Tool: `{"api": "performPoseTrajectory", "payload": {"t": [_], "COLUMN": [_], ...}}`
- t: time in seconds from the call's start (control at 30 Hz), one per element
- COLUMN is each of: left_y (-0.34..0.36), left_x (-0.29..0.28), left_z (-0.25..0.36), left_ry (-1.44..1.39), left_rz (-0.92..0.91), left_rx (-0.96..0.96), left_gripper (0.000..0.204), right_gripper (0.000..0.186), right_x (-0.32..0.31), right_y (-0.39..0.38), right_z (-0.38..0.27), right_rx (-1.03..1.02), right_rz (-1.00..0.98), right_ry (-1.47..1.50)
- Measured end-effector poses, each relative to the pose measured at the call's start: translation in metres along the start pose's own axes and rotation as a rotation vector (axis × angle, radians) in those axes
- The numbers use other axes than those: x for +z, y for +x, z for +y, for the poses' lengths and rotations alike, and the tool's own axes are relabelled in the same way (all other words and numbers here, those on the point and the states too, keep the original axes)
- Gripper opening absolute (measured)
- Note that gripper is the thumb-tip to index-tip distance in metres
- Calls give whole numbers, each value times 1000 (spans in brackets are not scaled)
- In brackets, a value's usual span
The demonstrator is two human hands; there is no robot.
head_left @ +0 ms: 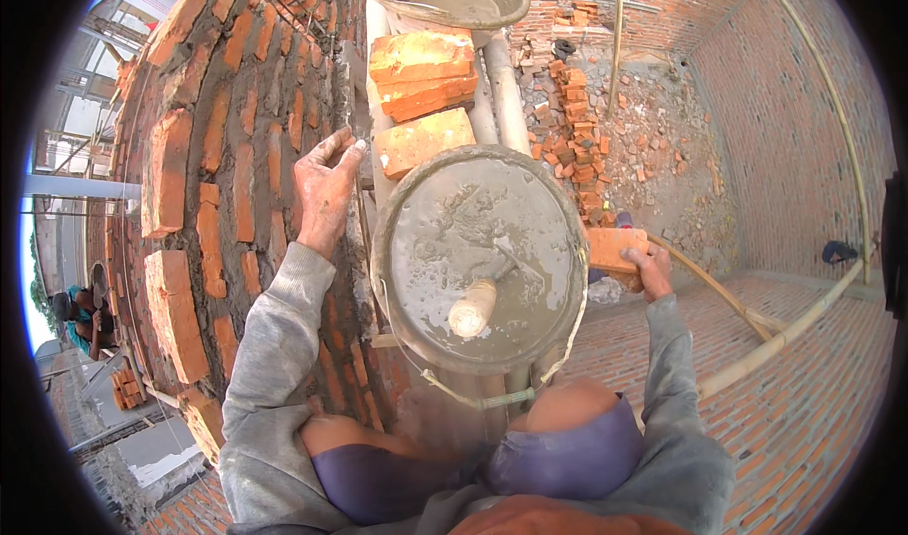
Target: The person scoops mortar from a bucket using a trowel and applies it to red bricks on a bamboo scaffold. They place bricks onto the mortar, tap them into position, and scrape off excess mortar while building a brick wall.
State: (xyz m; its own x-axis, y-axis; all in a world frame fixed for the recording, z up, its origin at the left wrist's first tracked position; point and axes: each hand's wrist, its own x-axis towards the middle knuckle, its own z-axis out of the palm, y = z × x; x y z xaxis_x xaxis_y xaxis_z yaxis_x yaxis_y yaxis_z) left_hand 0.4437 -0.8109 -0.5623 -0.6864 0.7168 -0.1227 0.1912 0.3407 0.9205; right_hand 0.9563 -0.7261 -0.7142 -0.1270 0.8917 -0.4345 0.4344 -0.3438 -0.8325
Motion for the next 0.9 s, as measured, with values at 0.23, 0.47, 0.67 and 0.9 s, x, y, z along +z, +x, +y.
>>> {"api": "performPoseTrajectory", "payload": {"t": [0.23, 0.47, 0.67, 0.9], "left_y": [22, 11, 15, 23], "left_x": [16, 12, 13, 20], "left_z": [21, 64, 44, 25], "left_ry": [32, 405, 608, 718], "left_rz": [-260, -216, -182, -148], "left_rx": [255, 801, 628, 527], "left_gripper": [89, 117, 98, 95], "right_gripper": [50, 54, 65, 57], "right_x": [8, 154, 231, 188], "right_y": [50, 89, 106, 71], "right_z": [-216, -296, -284, -300], "right_rx": [-524, -341, -385, -852], "right_rz": [-322, -757, -916, -250], "right_ry": [305, 406, 206, -431]}}
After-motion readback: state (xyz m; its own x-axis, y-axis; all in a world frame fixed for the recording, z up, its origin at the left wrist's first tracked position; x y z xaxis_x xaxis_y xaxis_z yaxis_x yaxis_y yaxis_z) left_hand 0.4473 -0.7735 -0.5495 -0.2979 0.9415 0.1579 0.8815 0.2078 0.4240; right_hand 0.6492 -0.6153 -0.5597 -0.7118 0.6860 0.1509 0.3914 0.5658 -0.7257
